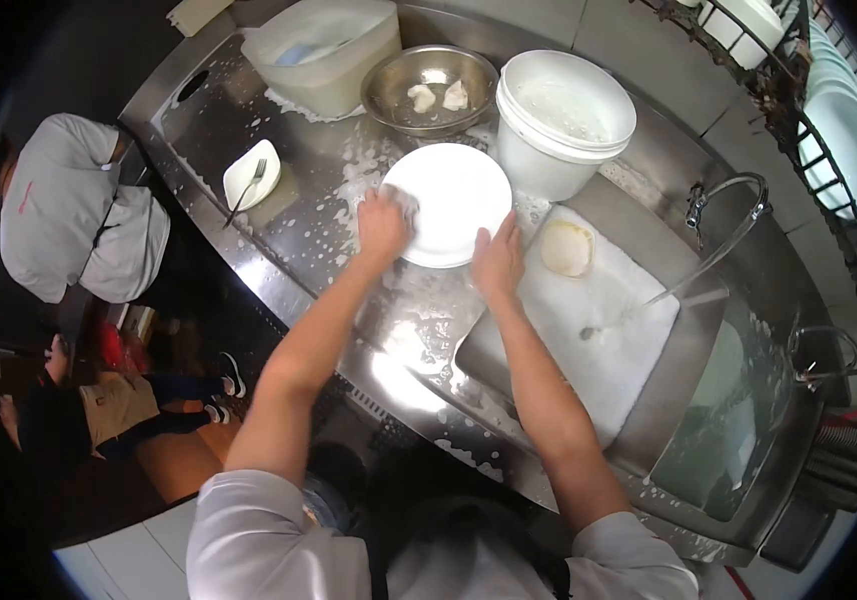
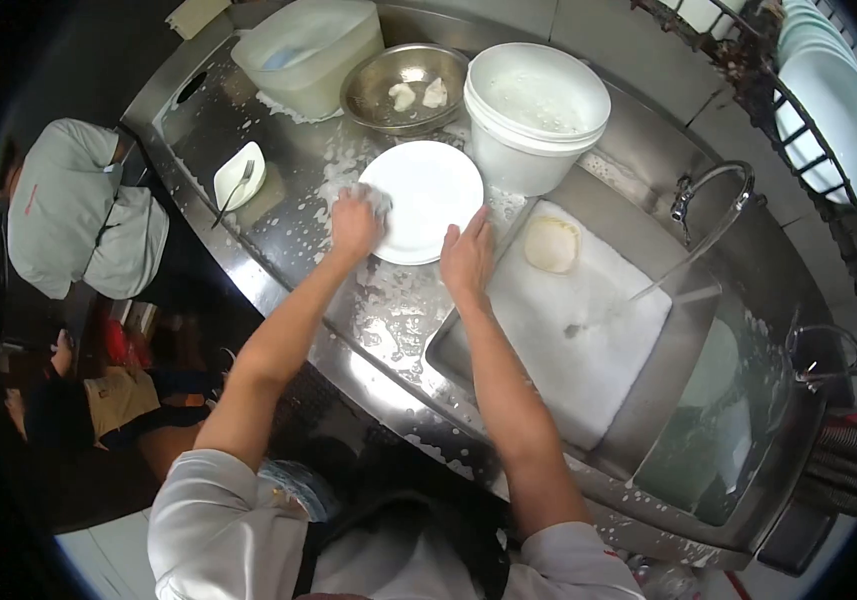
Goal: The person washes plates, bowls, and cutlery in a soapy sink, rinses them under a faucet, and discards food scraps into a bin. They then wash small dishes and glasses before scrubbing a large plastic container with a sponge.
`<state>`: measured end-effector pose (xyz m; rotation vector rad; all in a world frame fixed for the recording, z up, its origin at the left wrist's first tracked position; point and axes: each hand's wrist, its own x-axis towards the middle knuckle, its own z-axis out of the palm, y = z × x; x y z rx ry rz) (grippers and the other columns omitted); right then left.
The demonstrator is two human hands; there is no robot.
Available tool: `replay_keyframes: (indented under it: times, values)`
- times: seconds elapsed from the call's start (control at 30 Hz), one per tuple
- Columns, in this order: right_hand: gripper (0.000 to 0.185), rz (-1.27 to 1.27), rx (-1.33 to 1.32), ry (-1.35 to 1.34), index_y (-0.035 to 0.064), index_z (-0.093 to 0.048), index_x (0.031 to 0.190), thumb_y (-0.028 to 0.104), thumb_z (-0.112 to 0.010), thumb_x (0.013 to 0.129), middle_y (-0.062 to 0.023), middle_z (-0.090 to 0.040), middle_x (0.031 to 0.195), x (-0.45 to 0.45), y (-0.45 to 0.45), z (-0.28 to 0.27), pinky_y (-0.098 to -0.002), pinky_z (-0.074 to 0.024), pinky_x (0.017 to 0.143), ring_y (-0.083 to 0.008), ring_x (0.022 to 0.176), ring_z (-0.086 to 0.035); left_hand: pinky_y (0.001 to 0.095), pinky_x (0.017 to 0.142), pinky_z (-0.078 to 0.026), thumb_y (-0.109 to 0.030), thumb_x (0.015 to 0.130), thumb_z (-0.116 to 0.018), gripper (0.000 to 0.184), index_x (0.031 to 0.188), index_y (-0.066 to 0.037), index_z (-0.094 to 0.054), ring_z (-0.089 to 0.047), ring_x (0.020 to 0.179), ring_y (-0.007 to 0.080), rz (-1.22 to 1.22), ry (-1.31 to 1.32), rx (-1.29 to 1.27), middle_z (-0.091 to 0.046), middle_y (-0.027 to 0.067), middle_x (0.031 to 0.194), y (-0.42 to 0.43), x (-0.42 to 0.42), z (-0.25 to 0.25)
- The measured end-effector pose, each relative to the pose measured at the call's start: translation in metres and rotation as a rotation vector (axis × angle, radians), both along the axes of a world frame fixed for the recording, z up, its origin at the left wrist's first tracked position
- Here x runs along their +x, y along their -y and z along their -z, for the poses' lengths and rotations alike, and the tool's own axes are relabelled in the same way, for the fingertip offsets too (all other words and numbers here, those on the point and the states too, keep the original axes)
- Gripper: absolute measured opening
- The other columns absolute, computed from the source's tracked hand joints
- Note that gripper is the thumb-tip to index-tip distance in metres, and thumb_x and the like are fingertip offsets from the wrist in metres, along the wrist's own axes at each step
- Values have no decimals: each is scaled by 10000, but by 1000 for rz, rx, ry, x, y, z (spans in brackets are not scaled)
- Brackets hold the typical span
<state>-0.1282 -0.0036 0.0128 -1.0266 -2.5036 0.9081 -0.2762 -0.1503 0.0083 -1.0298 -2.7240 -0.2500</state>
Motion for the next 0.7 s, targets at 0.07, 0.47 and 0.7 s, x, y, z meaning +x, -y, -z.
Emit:
replay_keyframes:
  times: [0.07, 0.47, 0.7]
  values:
    - [626, 9, -62, -3, -16, -252, 1401, 310, -475, 915, -221, -453, 1259, -4, -6, -5, -458, -432, 894, -382, 1085, -516, 470, 757, -436, -159, 743, -603, 197, 922, -113, -671, -497, 965, 348, 75, -54, 49, -570, 134, 1074, 17, 14, 5]
    - [469, 45, -1087, -404, 57, -415, 1333, 298, -482, 937, -166, -602, 1077, 28, -64, 5, -331, -526, 634, -248, 759, -646, 554, 963, -319, -259, 859, -487, 420, 1260, -137, -514, -337, 1277, 371, 294, 179, 22, -395, 188, 1355, -33, 62, 2]
    - [321, 891, -678, -216, 62, -542, 1167, 169, -531, 865, -112, -634, 889, 245, -223, 230, -286, -490, 544, -175, 676, -616, 532, 1033, -263, -272, 891, -503, 475, 1336, -122, -433, -321, 1295, 380, 65, -8, 128, -339, 206, 1415, -92, -7, 4]
